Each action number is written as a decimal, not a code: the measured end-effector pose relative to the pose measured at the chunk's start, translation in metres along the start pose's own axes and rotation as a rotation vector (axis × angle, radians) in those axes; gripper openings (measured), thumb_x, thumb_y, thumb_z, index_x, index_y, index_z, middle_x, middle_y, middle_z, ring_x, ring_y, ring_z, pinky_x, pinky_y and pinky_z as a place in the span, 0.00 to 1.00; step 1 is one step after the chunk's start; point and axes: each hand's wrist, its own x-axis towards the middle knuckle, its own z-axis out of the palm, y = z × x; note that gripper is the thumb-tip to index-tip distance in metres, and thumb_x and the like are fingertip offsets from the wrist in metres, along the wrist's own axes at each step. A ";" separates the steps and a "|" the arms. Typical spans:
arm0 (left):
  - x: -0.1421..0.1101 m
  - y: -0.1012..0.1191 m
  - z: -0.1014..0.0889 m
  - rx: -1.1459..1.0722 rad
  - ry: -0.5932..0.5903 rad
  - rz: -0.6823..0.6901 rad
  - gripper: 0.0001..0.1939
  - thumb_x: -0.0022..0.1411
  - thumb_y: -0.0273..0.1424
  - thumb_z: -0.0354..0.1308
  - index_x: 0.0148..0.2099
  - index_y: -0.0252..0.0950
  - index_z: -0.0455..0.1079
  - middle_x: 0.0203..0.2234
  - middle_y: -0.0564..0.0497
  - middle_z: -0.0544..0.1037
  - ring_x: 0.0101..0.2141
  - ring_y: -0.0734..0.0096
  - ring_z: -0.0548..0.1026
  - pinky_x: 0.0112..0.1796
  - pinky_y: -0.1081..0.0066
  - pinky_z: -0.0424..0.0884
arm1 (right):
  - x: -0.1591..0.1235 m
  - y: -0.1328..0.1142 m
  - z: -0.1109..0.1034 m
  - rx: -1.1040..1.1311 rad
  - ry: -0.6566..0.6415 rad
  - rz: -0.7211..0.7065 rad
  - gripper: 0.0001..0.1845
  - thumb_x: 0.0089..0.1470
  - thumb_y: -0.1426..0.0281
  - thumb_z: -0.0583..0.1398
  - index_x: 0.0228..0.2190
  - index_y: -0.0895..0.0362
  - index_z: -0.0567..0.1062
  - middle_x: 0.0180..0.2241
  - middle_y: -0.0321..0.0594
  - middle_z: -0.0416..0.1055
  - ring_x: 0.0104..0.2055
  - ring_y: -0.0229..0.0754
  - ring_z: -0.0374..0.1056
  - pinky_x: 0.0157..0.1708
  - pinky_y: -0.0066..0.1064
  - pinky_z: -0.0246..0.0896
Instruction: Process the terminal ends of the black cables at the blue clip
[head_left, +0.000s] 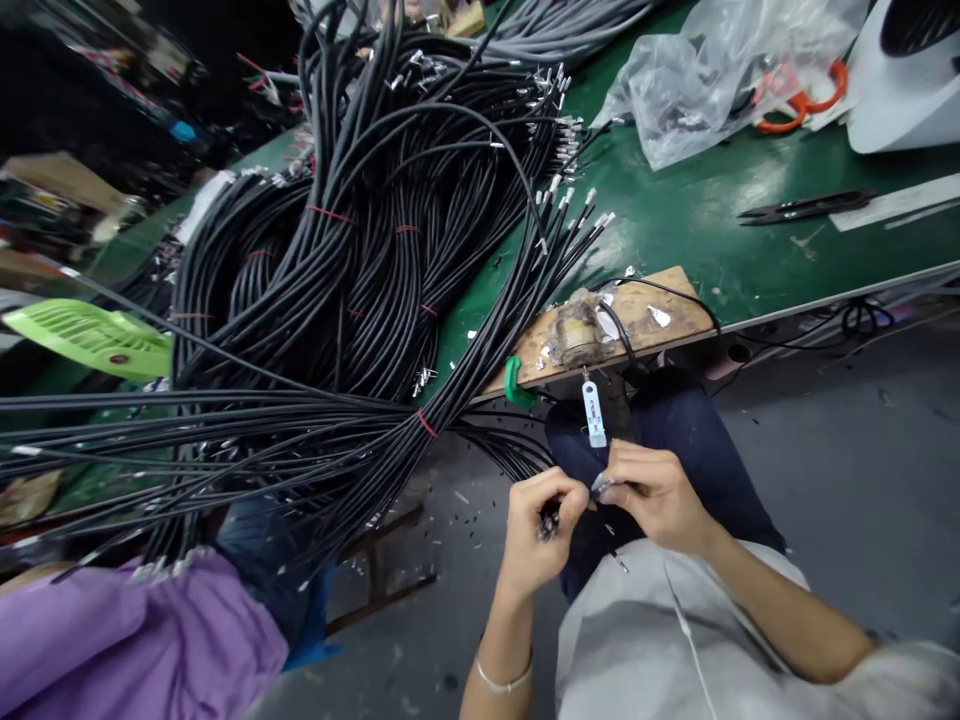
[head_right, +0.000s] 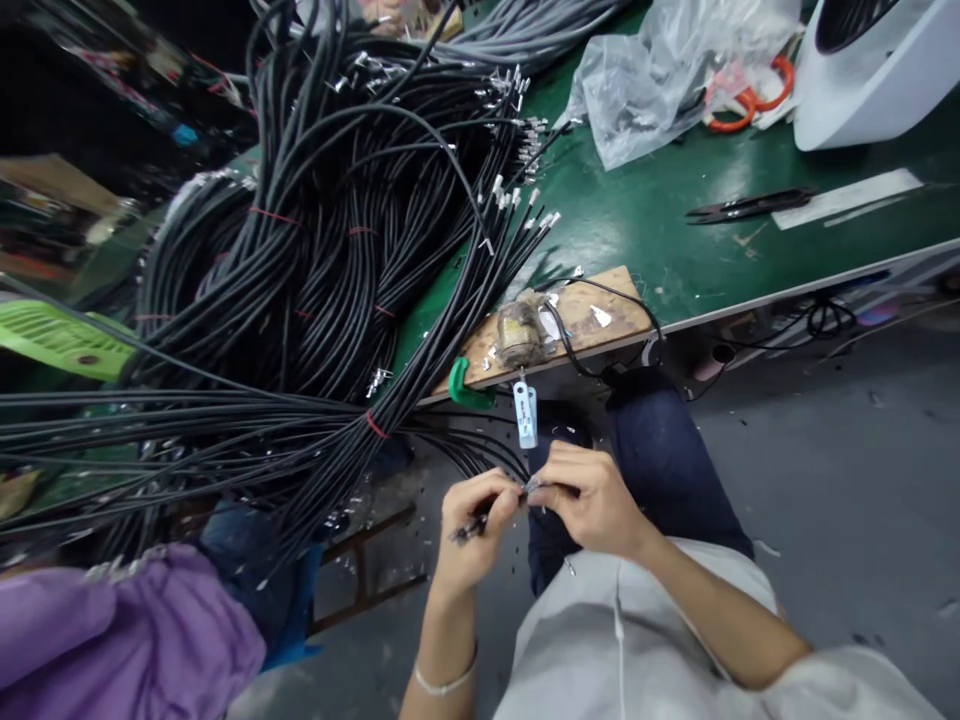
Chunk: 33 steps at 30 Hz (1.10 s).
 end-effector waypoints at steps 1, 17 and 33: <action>0.002 0.000 -0.002 -0.042 -0.054 0.040 0.13 0.64 0.34 0.55 0.29 0.34 0.72 0.20 0.51 0.73 0.22 0.74 0.69 0.25 0.74 0.61 | 0.001 0.001 0.000 0.171 -0.079 0.087 0.18 0.53 0.59 0.62 0.21 0.58 0.76 0.19 0.39 0.66 0.23 0.38 0.59 0.23 0.31 0.54; 0.009 -0.006 0.008 -0.081 0.214 0.118 0.05 0.56 0.29 0.63 0.30 0.35 0.71 0.24 0.52 0.70 0.26 0.72 0.69 0.29 0.73 0.65 | 0.067 0.002 -0.018 0.370 0.151 0.429 0.23 0.45 0.53 0.65 0.17 0.61 0.74 0.17 0.34 0.67 0.20 0.31 0.57 0.21 0.25 0.50; 0.029 -0.003 0.018 -0.164 0.183 0.011 0.06 0.59 0.31 0.61 0.31 0.34 0.72 0.24 0.51 0.70 0.24 0.75 0.68 0.24 0.77 0.63 | 0.059 0.011 0.000 0.945 0.049 0.514 0.23 0.47 0.51 0.64 0.29 0.61 0.79 0.25 0.41 0.74 0.28 0.38 0.68 0.30 0.28 0.62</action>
